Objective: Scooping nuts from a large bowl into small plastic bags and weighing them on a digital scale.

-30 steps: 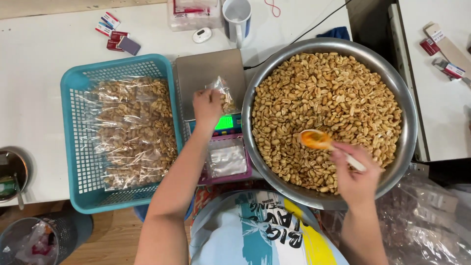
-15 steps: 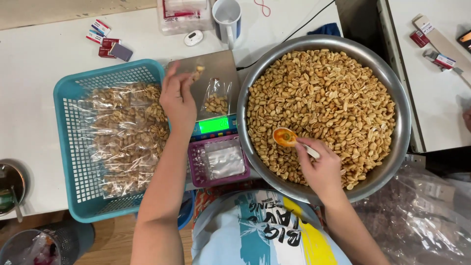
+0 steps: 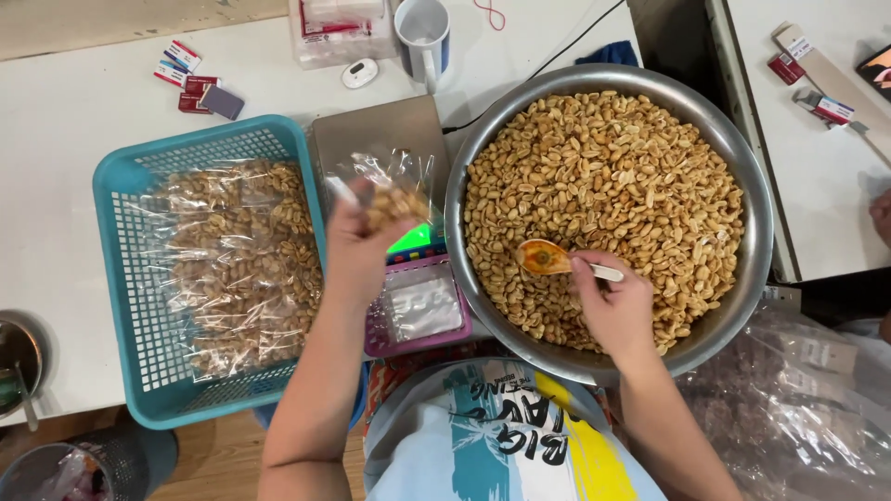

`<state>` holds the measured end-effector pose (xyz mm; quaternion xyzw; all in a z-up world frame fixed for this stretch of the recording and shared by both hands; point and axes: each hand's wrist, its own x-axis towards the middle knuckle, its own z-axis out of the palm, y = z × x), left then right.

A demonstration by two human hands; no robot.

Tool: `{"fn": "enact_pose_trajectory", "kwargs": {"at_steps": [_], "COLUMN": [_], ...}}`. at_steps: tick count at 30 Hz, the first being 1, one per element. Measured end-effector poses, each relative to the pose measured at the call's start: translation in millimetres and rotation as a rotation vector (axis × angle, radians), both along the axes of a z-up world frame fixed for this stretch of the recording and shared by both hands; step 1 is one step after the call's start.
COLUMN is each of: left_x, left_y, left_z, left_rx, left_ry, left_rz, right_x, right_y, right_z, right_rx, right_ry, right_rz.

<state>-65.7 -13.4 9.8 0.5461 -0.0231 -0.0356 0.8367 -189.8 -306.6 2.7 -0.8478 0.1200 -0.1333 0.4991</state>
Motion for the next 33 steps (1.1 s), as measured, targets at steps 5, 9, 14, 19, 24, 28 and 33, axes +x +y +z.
{"fn": "enact_pose_trajectory", "kwargs": {"at_steps": [5,9,14,19,24,28,33], "left_x": [-41.4,-65.1,-73.1,-78.1,-57.5,29.2,118.2], "left_y": [-42.0,-72.4,-92.6,-99.2,-67.5,-27.8,-8.0], "left_z": [-14.4,-11.9,-12.8,-21.4,-0.2,-36.3,-121.1], "left_rx": [0.233,0.509,0.621,0.355,0.157,0.570,1.051], "left_ry": [0.040,-0.130,-0.211,-0.099,0.111,-0.020,-0.175], "left_rz": [-0.236,-0.461,-0.610,-0.520,-0.270,0.057,0.113], "right_x": [-10.1,-18.2,-20.1,-20.6,-18.8,-22.9,-28.0], "right_y": [-18.9,-24.5,-37.7,-30.6,-30.2,-38.3,-36.3], "right_z": [11.7,39.6,42.9,52.8,46.9,21.9,-1.4], "right_rx": [0.115,0.142,-0.161,-0.379,-0.281,-0.291,-0.216], "right_ry": [0.041,-0.129,-0.366,-0.436,-0.506,-0.487,-0.347], "right_rz": [0.016,-0.033,0.212,0.212,0.140,0.140,0.215]}}
